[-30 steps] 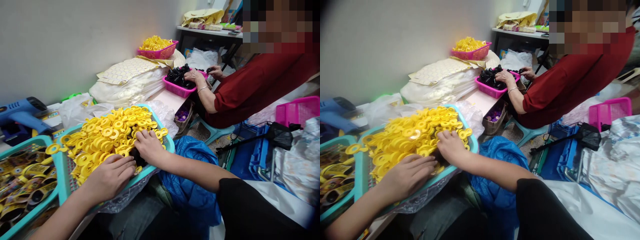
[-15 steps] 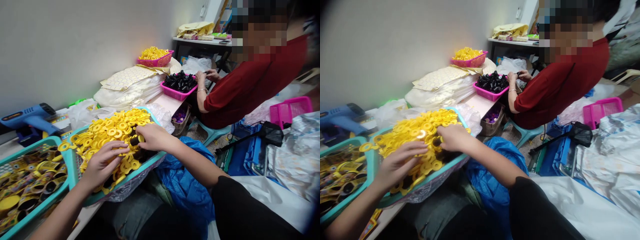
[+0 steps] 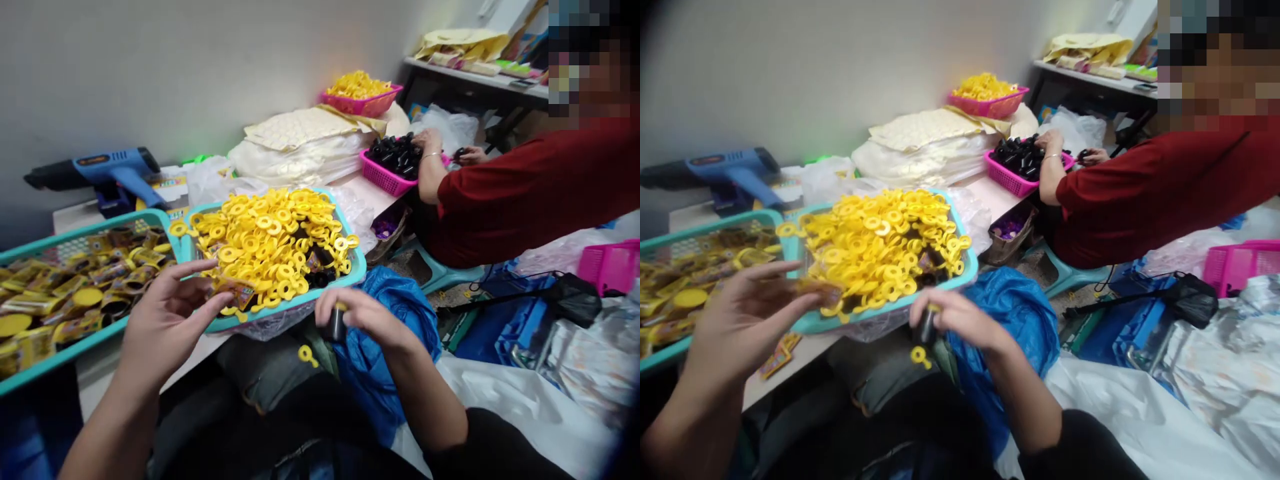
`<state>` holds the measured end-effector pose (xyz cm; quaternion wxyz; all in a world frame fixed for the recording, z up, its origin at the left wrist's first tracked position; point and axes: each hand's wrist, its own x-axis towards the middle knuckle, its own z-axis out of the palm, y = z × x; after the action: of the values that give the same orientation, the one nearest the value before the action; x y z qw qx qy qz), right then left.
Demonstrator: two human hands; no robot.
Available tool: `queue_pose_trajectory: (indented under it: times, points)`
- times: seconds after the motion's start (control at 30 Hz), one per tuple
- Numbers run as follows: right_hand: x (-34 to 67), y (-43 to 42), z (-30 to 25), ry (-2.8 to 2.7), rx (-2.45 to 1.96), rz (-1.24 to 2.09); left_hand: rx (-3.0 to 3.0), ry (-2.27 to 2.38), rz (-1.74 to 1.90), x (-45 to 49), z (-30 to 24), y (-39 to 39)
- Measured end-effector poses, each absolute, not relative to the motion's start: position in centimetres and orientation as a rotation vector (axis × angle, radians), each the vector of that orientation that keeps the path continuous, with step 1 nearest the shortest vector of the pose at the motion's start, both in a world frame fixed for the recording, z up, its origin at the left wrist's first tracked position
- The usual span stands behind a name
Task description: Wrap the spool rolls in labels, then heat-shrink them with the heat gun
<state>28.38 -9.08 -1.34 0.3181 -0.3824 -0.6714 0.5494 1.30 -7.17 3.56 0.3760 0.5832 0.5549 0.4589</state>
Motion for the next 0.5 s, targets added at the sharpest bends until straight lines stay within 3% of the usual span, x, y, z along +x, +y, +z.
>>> queue_pose_trajectory:
  times: [0.03, 0.1, 0.2, 0.33, 0.5]
  points:
    - [27.7, -10.2, -3.2, -1.910, -1.189, 1.486, 1.449, 1.459, 1.182, 0.7, 3.1, -8.2]
    - [26.5, -11.8, -7.3, -1.909, -1.757, 1.233, 1.353, 1.509, 1.192, -0.3, 2.0, -10.0]
    - [26.1, -13.0, -12.7, -1.918, -2.049, 1.093, 1.208, 1.505, 1.166, -1.6, 0.2, -12.0]
    - [27.1, -13.4, -16.4, -2.123, -2.111, 1.010, 1.101, 1.570, 1.125, -2.5, -1.8, -13.5]
    - [25.0, -12.8, -19.6, -2.602, -1.890, 1.082, 1.251, 1.740, 0.953, -2.9, -3.4, -14.4]
